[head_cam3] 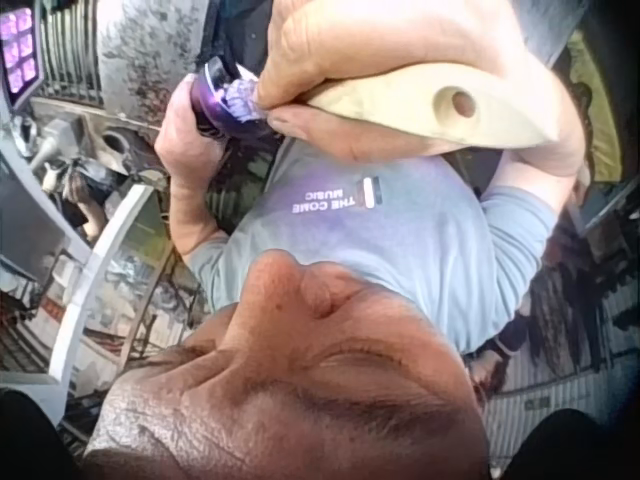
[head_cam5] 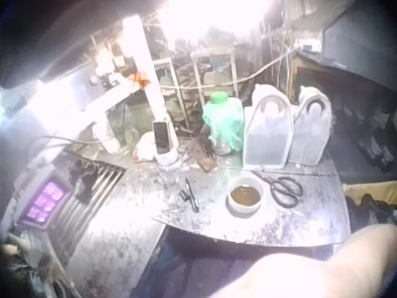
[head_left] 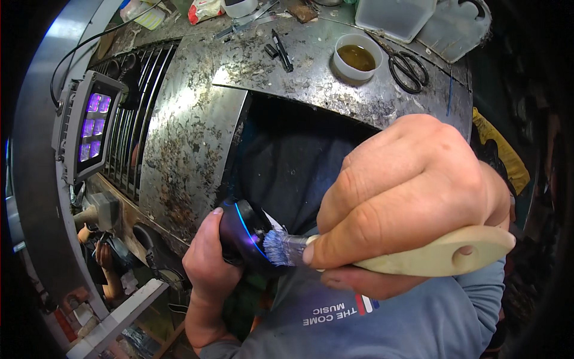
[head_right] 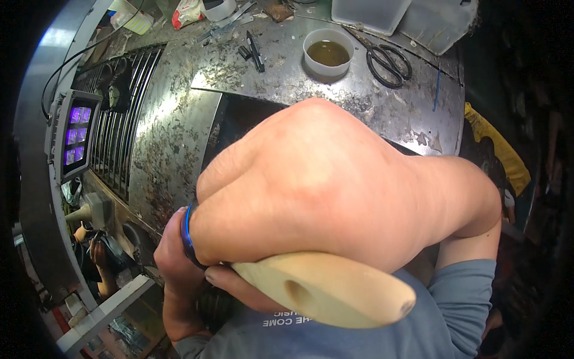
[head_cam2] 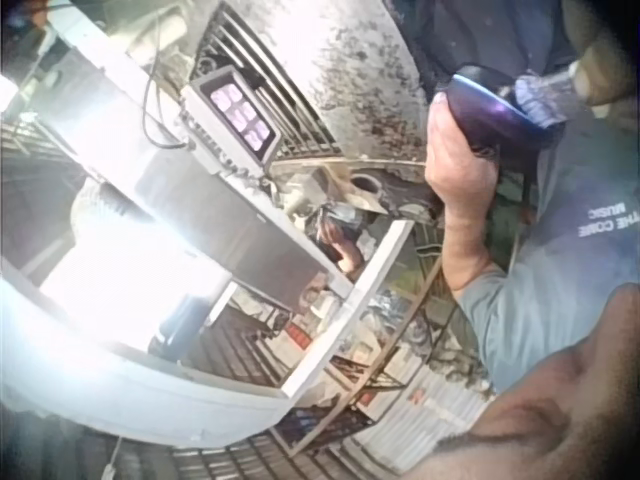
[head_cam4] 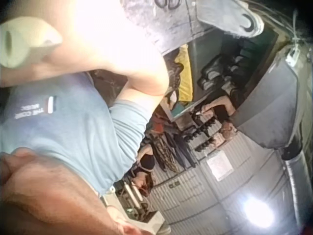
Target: The person retrieves a black shoe from a green plastic bag and uses a brush to apply a dark liquid from a small bowl onto the shoe's sole and edges. They repeatedly dip the brush into the bowl and paint different sections of the shoe, including the heel and toe areas, while holding the shoe in their left hand.
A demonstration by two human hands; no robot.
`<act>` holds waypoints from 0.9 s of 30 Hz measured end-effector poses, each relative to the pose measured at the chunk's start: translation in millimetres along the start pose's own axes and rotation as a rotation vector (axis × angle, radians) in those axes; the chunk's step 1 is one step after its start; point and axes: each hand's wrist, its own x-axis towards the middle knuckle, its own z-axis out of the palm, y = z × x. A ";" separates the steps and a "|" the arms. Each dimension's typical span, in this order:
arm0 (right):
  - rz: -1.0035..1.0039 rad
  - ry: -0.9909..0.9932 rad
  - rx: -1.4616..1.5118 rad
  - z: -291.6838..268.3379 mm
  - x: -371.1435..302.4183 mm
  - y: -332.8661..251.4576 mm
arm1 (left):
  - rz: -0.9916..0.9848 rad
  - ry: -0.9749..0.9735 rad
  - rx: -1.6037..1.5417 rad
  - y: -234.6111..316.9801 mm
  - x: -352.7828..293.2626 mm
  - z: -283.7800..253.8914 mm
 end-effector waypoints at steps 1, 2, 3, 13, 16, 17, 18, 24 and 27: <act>-0.005 -0.004 -0.004 -1.1 1.7 -0.3 | -0.007 -0.005 -0.012 1.2 0.9 -0.6; -0.002 -0.024 -0.001 -3.6 3.6 -0.5 | -0.014 -0.009 -0.044 -1.6 -1.4 2.4; -0.004 -0.036 -0.008 -5.0 5.2 -0.7 | -0.044 -0.042 -0.084 -1.1 -2.8 0.9; -0.054 0.023 -0.147 1.6 17.9 4.7 | -0.385 -0.290 -0.511 18.1 3.0 -9.7; -0.053 0.011 -0.187 3.1 17.7 8.7 | -0.364 -0.319 -0.583 17.1 6.7 -12.9; -0.052 0.013 -0.192 4.5 17.5 10.0 | -0.356 -0.323 -0.607 16.1 6.2 -13.4; -0.049 0.009 -0.199 5.0 17.3 10.5 | -0.365 -0.329 -0.636 15.2 6.3 -13.7; -0.034 0.000 -0.198 11.4 15.1 17.2 | -0.463 -0.345 -0.845 10.6 3.2 -13.0; -0.035 0.006 -0.189 14.0 13.8 21.2 | -0.566 -0.377 -0.991 7.5 -1.7 -13.4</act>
